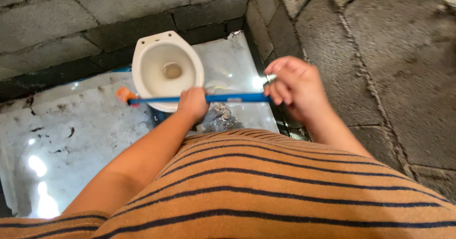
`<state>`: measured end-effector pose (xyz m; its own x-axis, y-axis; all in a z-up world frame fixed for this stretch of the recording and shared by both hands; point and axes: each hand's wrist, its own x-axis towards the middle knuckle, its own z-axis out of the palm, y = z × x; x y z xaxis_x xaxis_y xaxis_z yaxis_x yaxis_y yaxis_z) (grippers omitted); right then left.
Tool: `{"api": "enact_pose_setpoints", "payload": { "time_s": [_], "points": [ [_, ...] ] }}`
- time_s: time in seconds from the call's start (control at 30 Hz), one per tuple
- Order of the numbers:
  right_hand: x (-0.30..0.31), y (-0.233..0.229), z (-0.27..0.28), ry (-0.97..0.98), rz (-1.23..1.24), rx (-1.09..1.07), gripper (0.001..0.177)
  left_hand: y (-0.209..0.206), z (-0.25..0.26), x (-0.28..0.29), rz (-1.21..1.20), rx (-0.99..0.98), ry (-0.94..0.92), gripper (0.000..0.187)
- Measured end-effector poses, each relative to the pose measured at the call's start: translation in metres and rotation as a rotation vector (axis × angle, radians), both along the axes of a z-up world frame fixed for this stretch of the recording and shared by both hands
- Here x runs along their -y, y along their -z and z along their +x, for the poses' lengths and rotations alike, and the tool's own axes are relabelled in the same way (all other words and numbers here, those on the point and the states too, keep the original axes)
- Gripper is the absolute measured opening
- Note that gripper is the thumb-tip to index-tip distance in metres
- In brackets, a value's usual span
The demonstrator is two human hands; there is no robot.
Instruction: The person uses a long-handled toilet brush to scrub the interior of a white toilet bowl. The person repeatedly moves the brush in circular and back-and-forth motions inside the bowl, focusing on the sides and bottom.
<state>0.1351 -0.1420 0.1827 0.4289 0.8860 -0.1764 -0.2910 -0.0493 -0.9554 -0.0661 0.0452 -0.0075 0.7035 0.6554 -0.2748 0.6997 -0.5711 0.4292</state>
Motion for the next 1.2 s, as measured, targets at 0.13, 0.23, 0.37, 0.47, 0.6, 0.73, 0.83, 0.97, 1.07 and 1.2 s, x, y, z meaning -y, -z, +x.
{"api": "enact_pose_setpoints", "payload": {
  "time_s": [0.13, 0.23, 0.37, 0.47, 0.6, 0.73, 0.83, 0.97, 1.07, 1.2],
  "points": [
    [-0.032, -0.043, 0.005, 0.023, 0.032, 0.054, 0.016, -0.021, 0.017, -0.041, 0.052, 0.213, 0.036, 0.015],
    [-0.055, -0.061, 0.001, 0.054, 0.019, 0.111, 0.017, -0.036, 0.031, -0.064, 0.037, 0.319, 0.065, 0.014],
    [-0.074, -0.070, -0.008, 0.139, 0.026, 0.161, 0.017, -0.046, 0.046, -0.093, 0.019, 0.305, 0.112, 0.033],
    [-0.078, -0.070, -0.015, 0.222, 0.025, 0.169, 0.016, -0.043, 0.055, -0.107, 0.025, 0.366, 0.183, 0.031],
    [-0.066, -0.073, -0.023, 0.347, 0.005, 0.162, 0.016, -0.036, 0.071, -0.105, 0.036, 0.456, 0.280, 0.029],
    [-0.048, -0.079, -0.026, 0.446, -0.041, 0.190, 0.014, -0.036, 0.088, -0.092, 0.026, 0.444, 0.352, 0.033],
    [-0.033, -0.084, -0.026, 0.485, -0.045, 0.210, 0.015, -0.039, 0.098, -0.078, 0.014, 0.472, 0.390, 0.034],
    [-0.011, -0.090, -0.022, 0.492, -0.053, 0.216, 0.015, -0.040, 0.109, -0.056, 0.004, 0.491, 0.407, 0.034],
    [0.003, -0.091, -0.021, 0.473, -0.057, 0.205, 0.015, -0.041, 0.110, -0.041, 0.005, 0.471, 0.415, 0.032],
    [0.016, -0.089, -0.015, 0.406, -0.051, 0.199, 0.016, -0.042, 0.105, -0.023, -0.028, 0.410, 0.390, 0.030]
  ]
}}
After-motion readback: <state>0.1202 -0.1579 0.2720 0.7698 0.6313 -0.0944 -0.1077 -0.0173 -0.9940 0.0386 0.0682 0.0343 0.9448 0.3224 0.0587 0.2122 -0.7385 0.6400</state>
